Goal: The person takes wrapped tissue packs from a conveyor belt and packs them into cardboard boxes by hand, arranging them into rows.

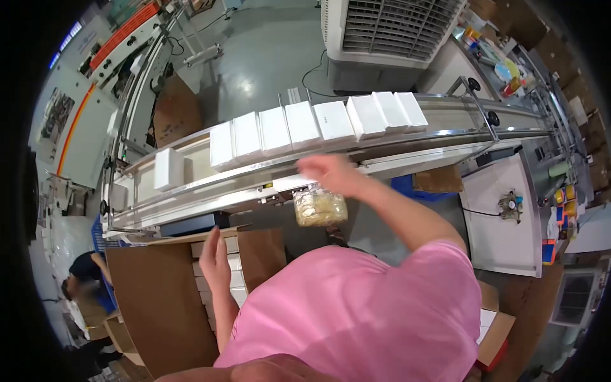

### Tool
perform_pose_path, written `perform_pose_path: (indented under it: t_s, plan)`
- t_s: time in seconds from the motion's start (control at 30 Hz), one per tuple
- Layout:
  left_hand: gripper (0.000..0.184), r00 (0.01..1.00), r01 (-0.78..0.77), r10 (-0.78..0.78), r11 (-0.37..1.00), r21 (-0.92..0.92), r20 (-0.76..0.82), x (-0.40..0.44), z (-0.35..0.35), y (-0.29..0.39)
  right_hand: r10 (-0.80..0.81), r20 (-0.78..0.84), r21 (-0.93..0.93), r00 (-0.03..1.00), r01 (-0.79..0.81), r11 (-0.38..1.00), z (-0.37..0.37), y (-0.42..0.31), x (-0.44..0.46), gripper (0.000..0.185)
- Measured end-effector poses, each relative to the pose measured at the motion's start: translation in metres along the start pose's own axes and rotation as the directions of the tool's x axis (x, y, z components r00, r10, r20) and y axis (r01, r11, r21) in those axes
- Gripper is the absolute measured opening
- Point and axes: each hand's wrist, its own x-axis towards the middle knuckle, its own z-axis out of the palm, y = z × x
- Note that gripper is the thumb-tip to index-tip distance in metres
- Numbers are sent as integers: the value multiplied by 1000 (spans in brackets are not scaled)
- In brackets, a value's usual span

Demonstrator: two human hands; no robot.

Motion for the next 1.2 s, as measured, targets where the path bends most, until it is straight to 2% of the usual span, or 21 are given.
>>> perform_pose_path:
  t_s: [0.03,0.07,0.1,0.13,0.17,0.23,0.3,0.33,0.4,0.47,0.5,0.57,0.6,0.67,0.73,0.8,0.9,1.0,1.03,1.13,1.2]
  plan:
    - [33,1000,-23,24,997,-74,17,23,14,16,34,-170,33,985,-28,999,-32,9,-10,31]
    - [34,997,-30,37,994,-106,61,42,33,32,56,-353,-44,934,-76,996,-63,24,-19,32]
    - [36,991,-22,43,986,-165,129,58,53,53,-28,-475,-126,879,-36,991,-94,51,-28,32]
    - [38,978,-39,83,973,-228,189,70,77,68,57,-575,-88,816,-132,987,-124,66,-39,34]
    - [38,962,-69,104,987,-144,253,82,101,85,-5,-653,-185,758,-153,971,-156,98,-47,37]
    - [46,894,-59,186,951,-305,407,100,155,119,-76,-745,-332,663,-270,904,-203,149,-54,44]
    - [53,841,-74,219,953,-295,495,120,210,144,-96,-798,-426,595,-444,789,-233,174,-57,51]
    - [57,834,-15,193,944,-329,517,130,240,150,-3,-791,-336,612,-432,837,-239,185,-52,55]
    - [70,847,-133,161,987,-90,506,149,289,154,175,-741,-147,648,-412,899,-249,207,-44,62]
    - [79,866,-292,194,944,153,460,160,326,149,246,-616,-61,748,-357,932,-256,197,-41,64]
    - [84,871,-285,159,934,216,464,162,337,155,273,-535,-14,800,-331,944,-257,195,-39,64]
    - [96,895,-235,57,903,359,443,160,348,161,268,-492,39,828,-287,957,-270,217,-45,63]
    - [102,892,-297,115,879,374,438,163,355,152,259,-455,73,852,-255,964,-266,225,-37,63]
    - [106,916,-267,74,845,463,395,163,359,160,491,-309,324,814,-396,860,-263,177,-38,63]
    - [113,910,-203,-5,866,458,414,161,347,173,467,-295,295,834,-385,874,-266,184,-38,63]
    - [117,909,-177,-51,851,495,414,159,341,181,418,-298,160,858,-387,908,-273,197,-39,61]
    - [118,886,-44,-137,926,374,443,161,342,173,382,-318,69,868,-380,922,-268,194,-36,61]
    - [116,909,-75,-93,923,377,407,151,345,177,320,-341,35,884,-329,944,-261,194,-33,65]
    - [107,914,-128,-63,892,434,400,144,343,191,293,-350,24,890,-305,952,-258,196,-31,67]
    - [96,904,-426,258,629,651,342,125,353,197,300,-333,75,894,-292,954,-257,188,-30,72]
    - [87,805,-526,286,749,404,520,109,339,214,323,-295,143,899,-293,945,-264,188,-35,75]
